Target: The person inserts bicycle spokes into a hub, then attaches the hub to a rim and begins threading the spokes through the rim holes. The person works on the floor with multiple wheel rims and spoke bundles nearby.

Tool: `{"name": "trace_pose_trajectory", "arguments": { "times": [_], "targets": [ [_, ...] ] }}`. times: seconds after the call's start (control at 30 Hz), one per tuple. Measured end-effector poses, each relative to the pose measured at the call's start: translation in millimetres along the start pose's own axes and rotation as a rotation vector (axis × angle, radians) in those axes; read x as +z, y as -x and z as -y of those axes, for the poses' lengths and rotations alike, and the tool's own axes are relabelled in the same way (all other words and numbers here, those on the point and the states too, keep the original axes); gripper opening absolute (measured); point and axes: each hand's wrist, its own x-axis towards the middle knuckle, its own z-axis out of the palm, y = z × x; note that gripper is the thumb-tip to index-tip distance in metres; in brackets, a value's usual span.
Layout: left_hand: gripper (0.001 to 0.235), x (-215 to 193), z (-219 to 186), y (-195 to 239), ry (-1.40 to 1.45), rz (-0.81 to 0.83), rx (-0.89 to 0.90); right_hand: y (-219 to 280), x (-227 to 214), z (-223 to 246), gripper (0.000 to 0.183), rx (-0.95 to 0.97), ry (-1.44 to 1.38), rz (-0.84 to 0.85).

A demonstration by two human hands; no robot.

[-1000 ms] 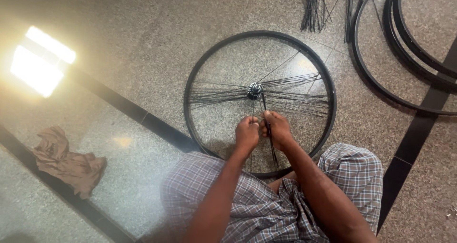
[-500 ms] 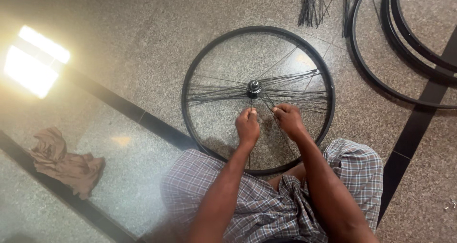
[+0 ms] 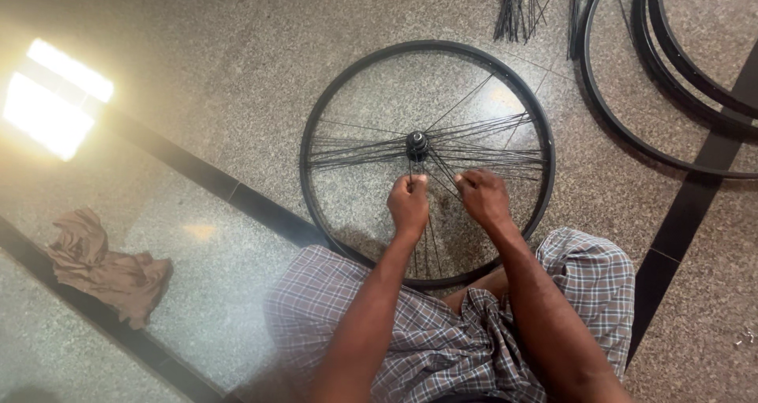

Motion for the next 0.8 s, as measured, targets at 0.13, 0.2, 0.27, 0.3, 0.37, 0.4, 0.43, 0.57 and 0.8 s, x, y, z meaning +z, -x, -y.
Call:
{"name": "trace_pose_trajectory", "arguments": {
  "times": [0.13,0.2,0.27,0.3,0.37,0.4,0.43,0.57,0.8],
  "targets": [
    [0.025,-1.9,-10.8,0.0,-0.045,0.024,-0.009,-5.0,-0.6,-3.2,0.017,-0.251,0.199,-0.425],
    [0.025,-2.5,-12.9,-1.5,-0.049,0.047,-0.038,-6.5,1.6,-5.0,0.013,-0.355,0.208,-0.525],
    [0.024,-2.1,-12.7,-2.1,-0.035,0.051,-0.040,-5.1,4.7,-5.9,0.010,-0.337,0.046,-0.374],
    [0.024,-0.2,-12.3,-3.2,-0.026,0.054,-0.039,-3.9,7.4,-5.0,0.011,-0.356,0.071,-0.306],
    [0.023,2.9,-9.5,-4.6,0.025,0.072,-0.087,4.0,17.2,0.3,0.014,-0.390,0.118,-0.168],
    [0.022,4.2,-7.1,-4.9,0.050,0.082,-0.111,6.2,20.1,2.7,0.008,-0.378,0.146,-0.195],
    [0.021,4.7,-4.1,-6.0,0.096,0.095,-0.107,8.6,23.7,6.2,0.004,-0.367,0.173,-0.222],
    [0.018,7.6,10.4,-10.4,0.232,0.140,-0.116,8.9,24.3,13.5,0.005,-0.328,0.264,-0.284],
    [0.012,12.2,19.1,-12.6,0.632,0.269,-0.182,13.3,14.3,7.1,0.001,-0.310,0.223,-0.276]
  ]
}}
